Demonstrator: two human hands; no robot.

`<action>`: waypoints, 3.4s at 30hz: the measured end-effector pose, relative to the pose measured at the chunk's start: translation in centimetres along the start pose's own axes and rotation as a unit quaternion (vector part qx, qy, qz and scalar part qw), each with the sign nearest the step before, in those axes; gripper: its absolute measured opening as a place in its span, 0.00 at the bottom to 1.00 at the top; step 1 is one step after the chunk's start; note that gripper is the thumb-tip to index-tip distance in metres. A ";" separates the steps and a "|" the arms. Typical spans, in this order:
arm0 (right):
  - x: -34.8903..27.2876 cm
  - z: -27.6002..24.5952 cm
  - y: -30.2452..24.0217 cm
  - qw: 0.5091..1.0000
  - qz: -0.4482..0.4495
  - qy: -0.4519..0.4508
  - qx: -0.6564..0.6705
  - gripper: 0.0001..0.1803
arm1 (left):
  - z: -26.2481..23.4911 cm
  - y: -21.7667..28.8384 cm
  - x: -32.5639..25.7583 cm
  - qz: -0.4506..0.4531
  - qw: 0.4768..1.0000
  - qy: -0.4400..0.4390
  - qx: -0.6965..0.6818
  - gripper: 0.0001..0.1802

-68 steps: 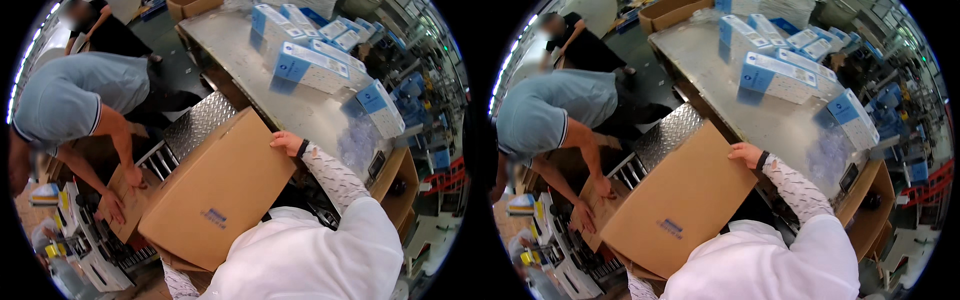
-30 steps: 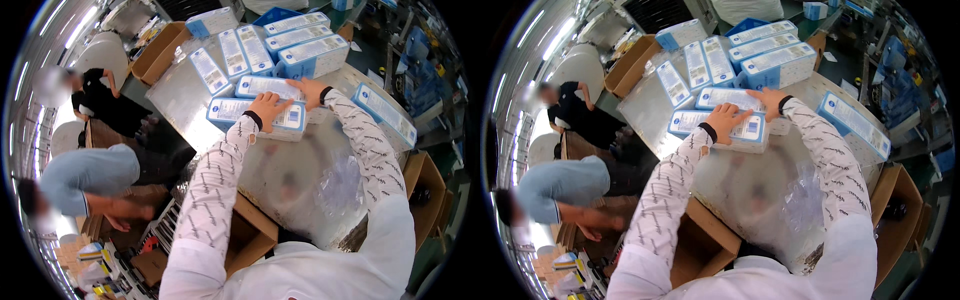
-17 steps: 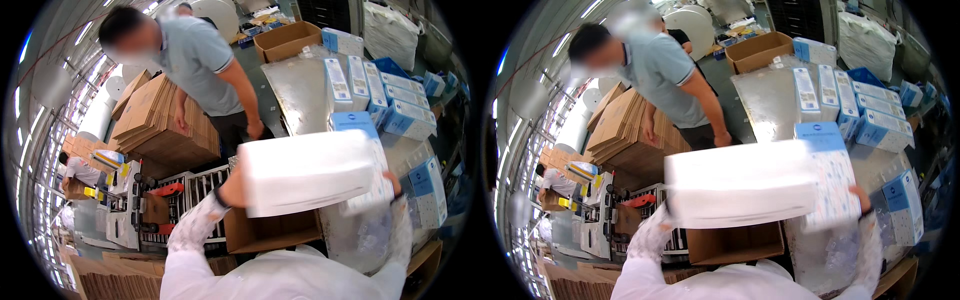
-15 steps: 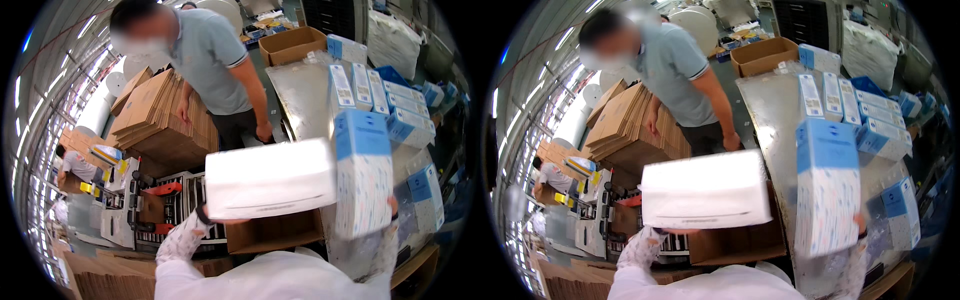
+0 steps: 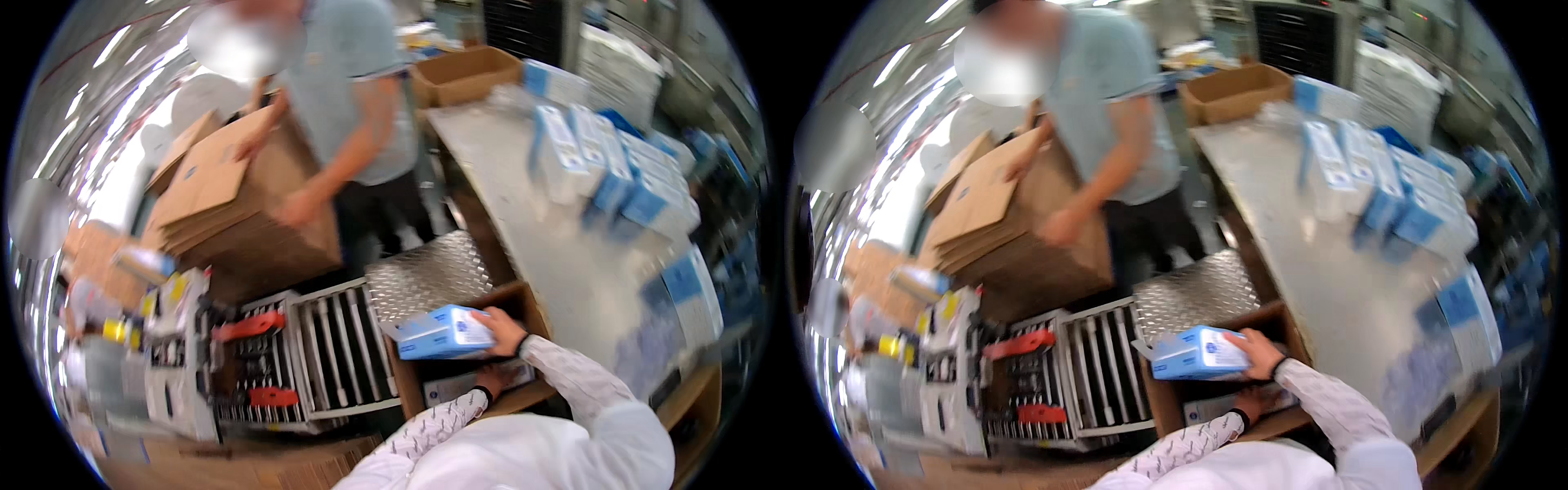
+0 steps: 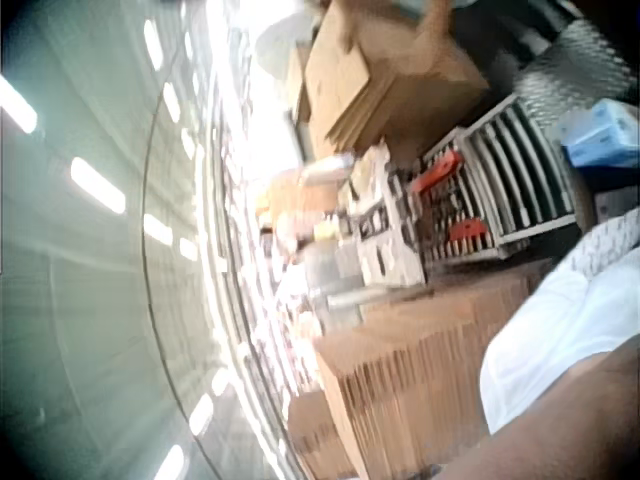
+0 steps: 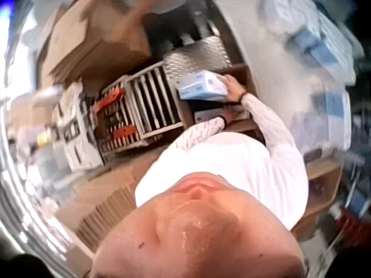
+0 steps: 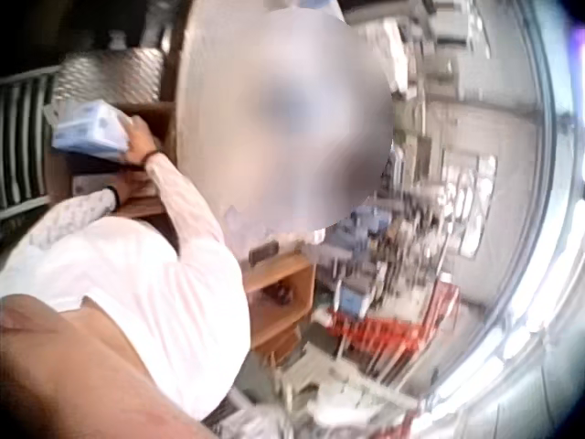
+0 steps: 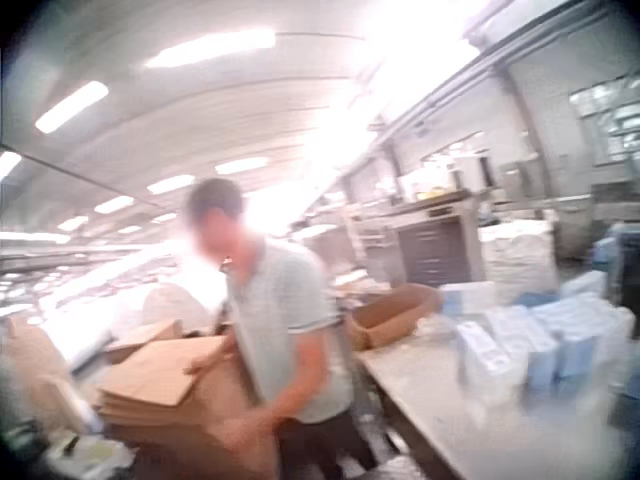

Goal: The person picks up cardboard boxes from a stack, opens them into a carton shape, places them on a conveyor or table, fills them with blue rectangular boxes, and puts the filled cartons onto a conveyor.

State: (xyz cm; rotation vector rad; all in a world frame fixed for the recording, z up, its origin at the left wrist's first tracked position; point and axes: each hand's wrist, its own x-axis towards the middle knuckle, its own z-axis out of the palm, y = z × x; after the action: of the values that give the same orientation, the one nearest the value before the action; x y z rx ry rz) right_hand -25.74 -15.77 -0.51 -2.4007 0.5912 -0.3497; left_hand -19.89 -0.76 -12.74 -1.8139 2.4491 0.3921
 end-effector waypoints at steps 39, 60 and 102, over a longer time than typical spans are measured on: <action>-15.2 -40.3 30.0 0.853 0.424 -0.017 -0.304 0.49 | -33.9 8.8 28.0 0.223 0.915 0.327 -0.083 0.51; -17.1 -8.8 6.5 0.773 -0.157 0.145 0.598 0.29 | -3.4 -8.6 6.5 -0.089 0.808 -0.265 -0.518 0.37; -24.3 -10.0 5.1 0.802 0.366 0.391 0.264 0.10 | -20.4 7.4 7.9 0.058 0.843 0.071 -0.529 0.05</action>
State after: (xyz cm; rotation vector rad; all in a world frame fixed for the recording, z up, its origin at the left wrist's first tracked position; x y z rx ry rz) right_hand -52.26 -12.50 1.40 -1.2661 1.4861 -1.0031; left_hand -27.31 -11.09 6.52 -1.9654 2.6333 2.0090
